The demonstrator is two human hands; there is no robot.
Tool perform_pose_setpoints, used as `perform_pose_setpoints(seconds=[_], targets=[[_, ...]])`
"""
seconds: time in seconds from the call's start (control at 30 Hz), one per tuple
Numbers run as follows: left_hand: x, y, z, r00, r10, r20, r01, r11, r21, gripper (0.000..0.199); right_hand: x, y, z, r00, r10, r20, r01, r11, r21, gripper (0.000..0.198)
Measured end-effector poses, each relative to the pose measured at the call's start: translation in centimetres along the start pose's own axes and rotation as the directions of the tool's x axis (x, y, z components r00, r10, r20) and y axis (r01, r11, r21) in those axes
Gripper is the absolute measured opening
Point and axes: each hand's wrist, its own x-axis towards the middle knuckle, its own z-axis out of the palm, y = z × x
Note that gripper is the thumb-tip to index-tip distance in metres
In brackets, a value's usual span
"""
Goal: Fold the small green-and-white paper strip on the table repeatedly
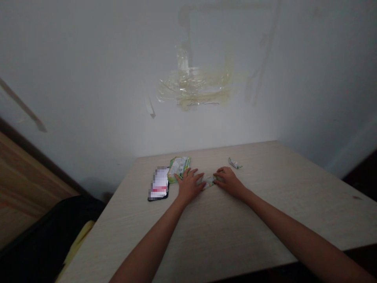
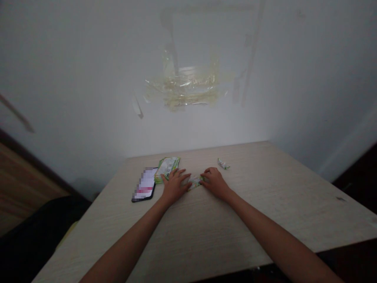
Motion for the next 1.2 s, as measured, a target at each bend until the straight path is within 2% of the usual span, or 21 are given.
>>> perform_pose_setpoints(seconds=[0.17, 0.33, 0.47, 0.6, 0.7, 0.8, 1.2], targets=[[-0.1, 0.2, -0.3, 0.999, 0.05, -0.02, -0.051, 0.999, -0.019, 0.044, -0.1, 0.4, 0.1, 0.999, 0.028, -0.027, -0.026, 0.997, 0.066, 0.026], [-0.2, 0.2, -0.5, 0.996, 0.08, -0.048, -0.083, 0.994, -0.066, 0.043, 0.0, 0.3, -0.1, 0.999, 0.038, -0.023, -0.034, 0.991, 0.133, 0.01], [-0.1, 0.2, -0.3, 0.996, 0.072, -0.061, -0.077, 0.994, -0.08, 0.046, 0.1, 0.4, -0.2, 0.996, 0.089, -0.026, -0.08, 0.97, 0.228, 0.007], [0.0, 0.1, -0.1, 0.992, 0.046, -0.121, -0.059, 0.992, -0.107, 0.029, 0.1, 0.9, 0.0, 0.988, 0.153, -0.034, -0.137, 0.948, 0.286, 0.007], [0.0, 0.0, -0.1, 0.99, 0.025, -0.136, -0.042, 0.991, -0.123, 0.014, 0.1, 1.2, 0.1, 0.987, 0.155, -0.044, -0.135, 0.946, 0.296, 0.007], [0.0, 0.1, -0.2, 0.99, 0.008, -0.14, -0.029, 0.989, -0.146, 0.009, 0.1, 1.4, 0.2, 0.985, 0.157, -0.071, -0.131, 0.95, 0.283, 0.009], [0.2, -0.1, -0.1, 0.984, -0.033, -0.175, -0.005, 0.978, -0.21, 0.013, 0.1, 1.1, -0.1, 0.979, 0.131, -0.157, -0.088, 0.963, 0.255, 0.012]])
